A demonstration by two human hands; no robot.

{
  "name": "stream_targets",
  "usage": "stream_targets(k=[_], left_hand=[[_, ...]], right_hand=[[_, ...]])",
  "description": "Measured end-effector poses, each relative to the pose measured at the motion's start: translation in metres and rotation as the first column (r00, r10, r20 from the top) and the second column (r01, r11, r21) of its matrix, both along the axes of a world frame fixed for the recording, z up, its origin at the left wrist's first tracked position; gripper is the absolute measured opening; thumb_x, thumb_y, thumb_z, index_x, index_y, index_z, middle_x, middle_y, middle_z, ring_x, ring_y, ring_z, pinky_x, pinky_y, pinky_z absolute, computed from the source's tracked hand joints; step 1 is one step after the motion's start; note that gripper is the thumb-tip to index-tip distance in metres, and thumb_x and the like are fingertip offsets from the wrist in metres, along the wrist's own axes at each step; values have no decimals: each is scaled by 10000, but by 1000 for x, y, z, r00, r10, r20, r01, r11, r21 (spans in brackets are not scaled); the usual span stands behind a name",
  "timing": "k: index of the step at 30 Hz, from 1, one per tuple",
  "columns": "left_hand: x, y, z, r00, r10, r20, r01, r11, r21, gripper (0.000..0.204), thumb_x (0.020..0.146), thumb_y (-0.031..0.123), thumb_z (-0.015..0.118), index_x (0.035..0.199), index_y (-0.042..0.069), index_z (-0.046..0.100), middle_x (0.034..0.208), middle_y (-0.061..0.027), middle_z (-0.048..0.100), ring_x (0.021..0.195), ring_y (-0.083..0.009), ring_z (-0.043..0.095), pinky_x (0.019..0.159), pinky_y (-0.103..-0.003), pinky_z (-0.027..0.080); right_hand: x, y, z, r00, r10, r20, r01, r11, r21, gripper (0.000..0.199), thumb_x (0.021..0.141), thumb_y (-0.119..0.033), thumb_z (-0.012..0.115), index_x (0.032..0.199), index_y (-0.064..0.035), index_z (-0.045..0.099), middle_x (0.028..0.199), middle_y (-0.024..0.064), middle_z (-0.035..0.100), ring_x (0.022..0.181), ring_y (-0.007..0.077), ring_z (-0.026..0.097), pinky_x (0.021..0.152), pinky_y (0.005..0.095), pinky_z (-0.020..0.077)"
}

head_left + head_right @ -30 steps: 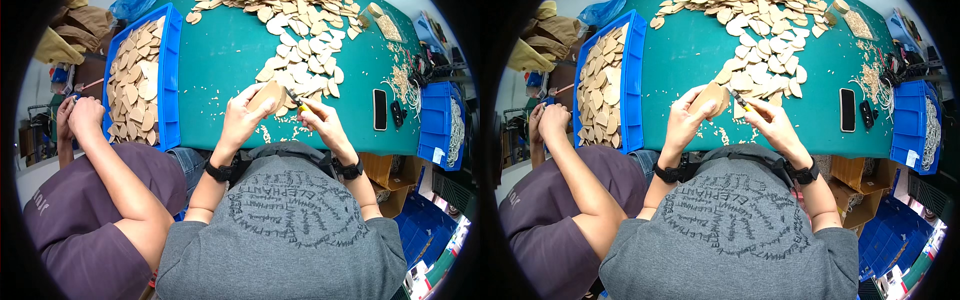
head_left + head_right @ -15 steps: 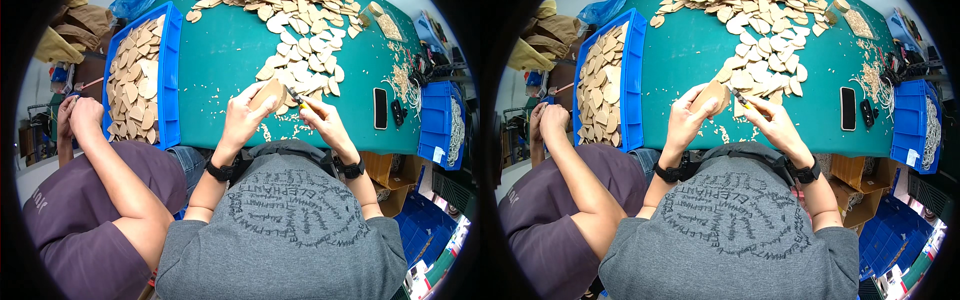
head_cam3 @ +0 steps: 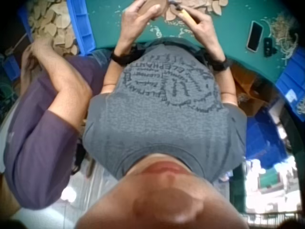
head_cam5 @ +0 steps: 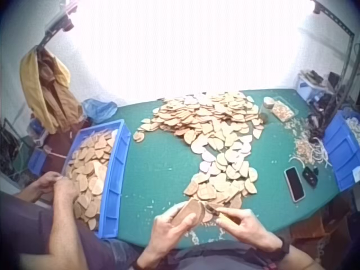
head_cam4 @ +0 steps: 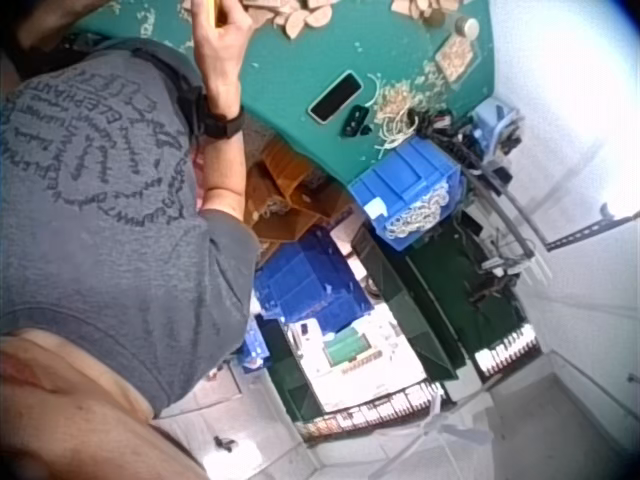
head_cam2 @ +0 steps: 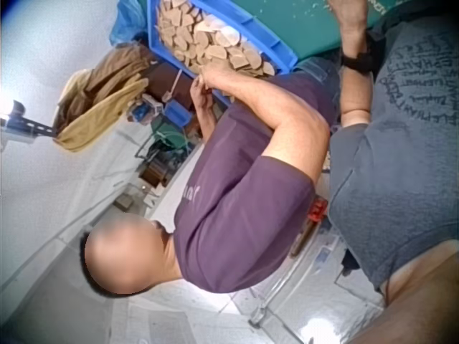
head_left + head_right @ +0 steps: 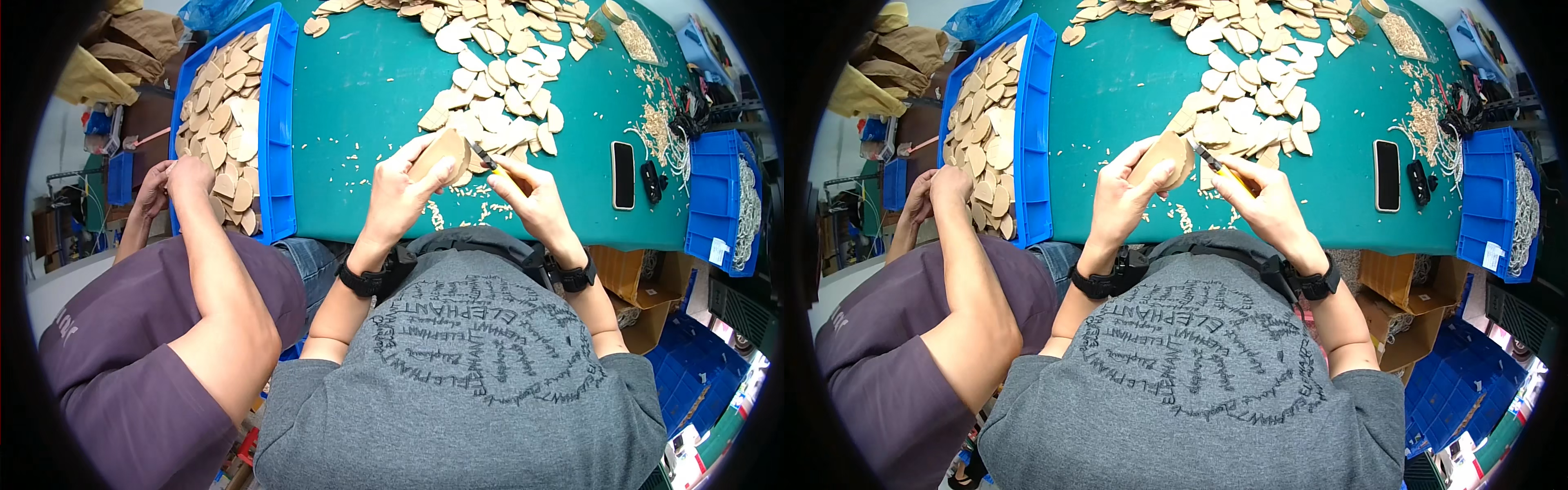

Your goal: The person uses a utility knife to trim the edges of small, light-colored wooden pieces. They pick up each piece from a blue bin, carefully shave off excess material, and place the finished pieces back into the bin. The process is repetitive and focused on refining the shape of the wooden items.

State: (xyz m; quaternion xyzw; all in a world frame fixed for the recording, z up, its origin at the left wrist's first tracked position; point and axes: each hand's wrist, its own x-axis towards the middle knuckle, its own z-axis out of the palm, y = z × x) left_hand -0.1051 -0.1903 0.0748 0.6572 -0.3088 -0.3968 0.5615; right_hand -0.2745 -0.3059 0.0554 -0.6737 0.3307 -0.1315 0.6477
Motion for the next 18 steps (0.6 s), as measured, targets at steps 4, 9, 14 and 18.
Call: stream_targets(k=[4,9,14,18], left_hand=[[2,1,-5,998,0,-62,-2,1000,-31,395,837,202,670,1151,-17,569,932,-54,635,740,-79,582,588,-216,479],[3,2,-5,999,5,-46,-7,999,-41,394,833,199,671,1149,-15,575,919,-56,641,719,-79,583,582,-218,484],[2,0,-5,999,30,-11,-31,998,-59,384,826,197,668,1144,-3,590,872,-58,655,659,-73,585,569,-220,492],[3,0,-3,998,32,56,-31,999,-25,392,828,224,665,1140,-2,594,835,-62,658,623,-73,582,553,-222,485]], right_hand=[[-1,2,-2,999,-15,29,14,1000,13,375,854,-225,662,1145,2,602,822,6,614,704,40,505,597,195,416],[1,0,2,998,29,59,-35,993,116,379,870,-227,633,1183,-19,583,835,0,612,713,41,509,588,190,418],[-1,-5,-1,992,69,104,-97,948,301,356,893,-233,587,1189,-36,580,801,-13,592,673,39,483,591,191,413],[1,-4,2,994,78,77,-94,969,228,344,893,-226,594,1176,-32,584,818,-11,599,691,39,488,607,187,411]])
